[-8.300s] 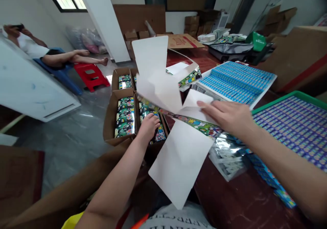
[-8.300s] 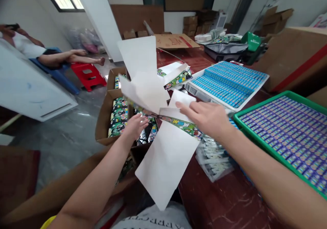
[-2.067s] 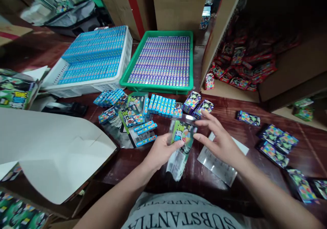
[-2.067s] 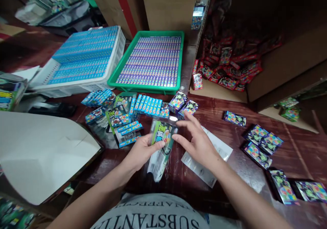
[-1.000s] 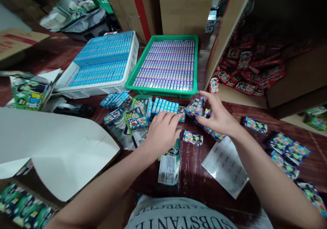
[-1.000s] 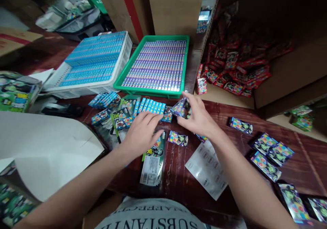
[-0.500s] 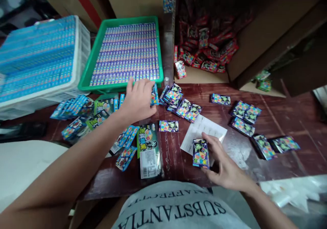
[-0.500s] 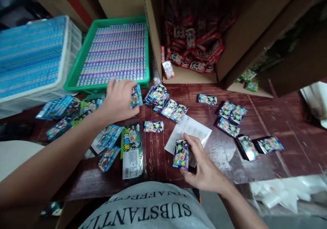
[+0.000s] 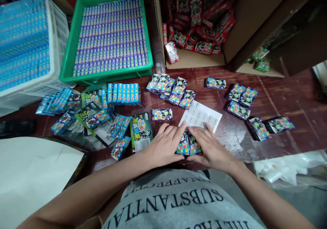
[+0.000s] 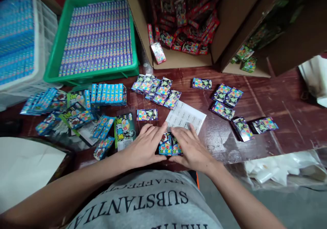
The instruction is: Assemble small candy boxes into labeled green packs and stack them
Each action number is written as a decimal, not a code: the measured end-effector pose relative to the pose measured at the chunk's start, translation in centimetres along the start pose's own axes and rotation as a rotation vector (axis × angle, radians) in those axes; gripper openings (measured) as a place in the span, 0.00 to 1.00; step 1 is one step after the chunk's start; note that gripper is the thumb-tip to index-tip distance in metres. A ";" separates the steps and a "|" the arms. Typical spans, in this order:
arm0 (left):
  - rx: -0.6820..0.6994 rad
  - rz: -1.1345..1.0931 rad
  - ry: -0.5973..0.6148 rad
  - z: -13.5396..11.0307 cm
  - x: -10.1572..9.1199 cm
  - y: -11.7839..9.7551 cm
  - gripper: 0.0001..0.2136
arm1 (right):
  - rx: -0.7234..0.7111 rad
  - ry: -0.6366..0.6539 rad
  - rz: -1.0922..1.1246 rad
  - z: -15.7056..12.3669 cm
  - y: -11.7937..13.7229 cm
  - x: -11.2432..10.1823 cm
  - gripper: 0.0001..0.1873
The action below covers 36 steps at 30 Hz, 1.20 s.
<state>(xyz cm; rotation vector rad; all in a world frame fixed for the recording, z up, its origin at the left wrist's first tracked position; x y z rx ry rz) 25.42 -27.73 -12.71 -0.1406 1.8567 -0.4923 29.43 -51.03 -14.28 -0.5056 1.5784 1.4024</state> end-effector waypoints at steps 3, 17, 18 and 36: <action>0.055 -0.004 0.015 -0.8 -1.8 0.8 0.61 | -0.027 -0.020 0.002 1.1 -0.3 0.2 0.53; 0.318 0.205 0.130 -1.5 -7.4 4.0 0.33 | 0.153 -0.549 -0.277 -0.7 1.8 -3.5 0.53; 0.289 0.209 0.093 -0.8 -7.2 3.1 0.35 | 0.206 -0.585 -0.342 -1.4 2.2 -3.7 0.54; -0.222 -0.295 0.040 2.8 -1.1 -1.3 0.14 | 0.168 -0.166 -0.157 -6.4 0.7 -1.8 0.46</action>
Point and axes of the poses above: each hand's wrist, its own z-axis towards the middle knuckle, its own x-axis out of the palm, y = z × x, the point moved 1 cm from there along z, towards the middle knuckle, and after that the axes turned 15 degrees about -x, right-handed, at the moved point
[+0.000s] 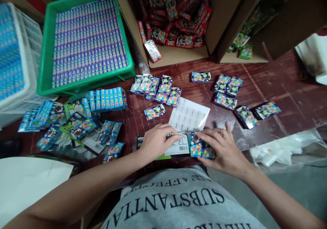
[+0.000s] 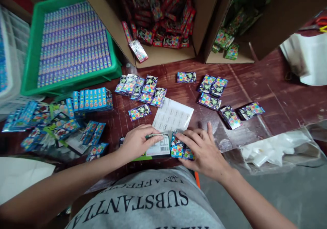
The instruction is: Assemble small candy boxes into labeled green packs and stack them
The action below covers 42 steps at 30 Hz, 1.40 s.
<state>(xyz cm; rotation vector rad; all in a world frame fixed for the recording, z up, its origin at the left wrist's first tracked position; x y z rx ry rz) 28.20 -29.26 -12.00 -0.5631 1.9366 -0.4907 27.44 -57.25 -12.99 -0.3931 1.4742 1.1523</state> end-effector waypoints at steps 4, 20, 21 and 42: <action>0.000 -0.054 0.008 -0.3 0.0 0.3 0.14 | -0.069 0.049 -0.018 0.1 -1.0 -0.3 0.44; 0.271 0.201 -0.029 -1.7 1.3 1.6 0.43 | -0.111 0.163 0.158 1.3 -3.4 -1.6 0.48; 0.283 0.192 -0.022 -1.6 1.3 1.5 0.42 | -0.124 0.173 0.165 1.4 -3.6 -1.8 0.42; 0.342 0.331 0.077 0.0 -1.9 0.1 0.43 | 0.013 -0.123 0.073 4.4 -5.8 -3.3 0.27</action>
Point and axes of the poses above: each hand's wrist, its own z-axis towards the middle knuckle, its own x-axis out of the palm, y = z × x, the point moved 1 cm from there along z, towards the middle knuckle, and after that the axes turned 15 degrees about -x, right-handed, at the moved point
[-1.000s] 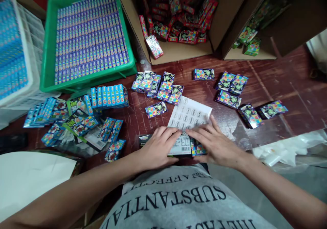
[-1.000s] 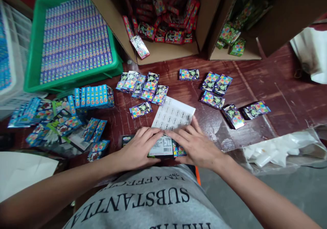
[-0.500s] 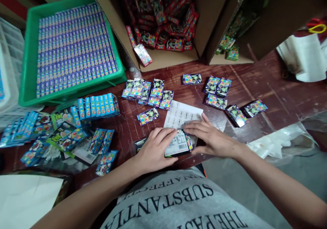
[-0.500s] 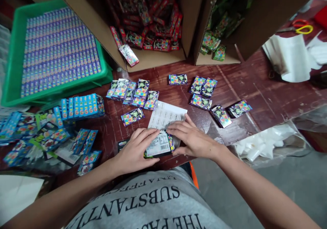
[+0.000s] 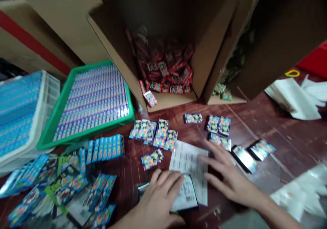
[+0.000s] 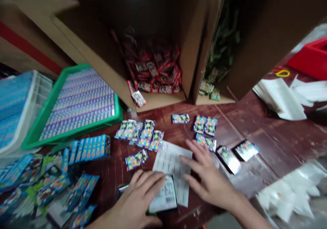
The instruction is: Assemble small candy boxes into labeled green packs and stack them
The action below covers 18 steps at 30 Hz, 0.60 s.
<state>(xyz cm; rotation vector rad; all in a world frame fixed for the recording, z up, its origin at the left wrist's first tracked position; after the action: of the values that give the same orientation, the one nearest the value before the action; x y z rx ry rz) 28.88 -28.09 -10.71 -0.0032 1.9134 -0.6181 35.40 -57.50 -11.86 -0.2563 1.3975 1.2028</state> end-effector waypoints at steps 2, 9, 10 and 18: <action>0.058 0.066 -0.066 3.0 -3.2 1.2 0.39 | 0.119 -0.259 -0.081 1.3 -4.5 -2.5 0.28; -0.274 0.331 -0.570 23.8 -17.0 6.0 0.42 | 0.232 -0.589 -0.430 8.8 -20.8 -9.6 0.47; -0.281 0.336 -0.596 26.3 -18.0 5.9 0.46 | 0.245 -0.597 -0.448 9.8 -22.0 -10.0 0.49; -0.345 0.239 -0.812 35.5 -21.2 4.8 0.57 | 0.562 -0.533 -0.521 12.8 -26.3 -13.6 0.68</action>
<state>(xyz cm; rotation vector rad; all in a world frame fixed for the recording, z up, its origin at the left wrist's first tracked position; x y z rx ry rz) 69.86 -32.74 -4.88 -0.2121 1.1778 -0.0780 66.48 -66.02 -10.26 0.0950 1.0477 0.3752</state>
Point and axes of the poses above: each hand's wrist, its own z-axis towards the middle knuckle, its own x-axis out of the palm, y = z × x, the point moved 1 cm from there along z, towards the middle knuckle, and after that the axes turned 15 degrees about -x, right-handed, at the moved point
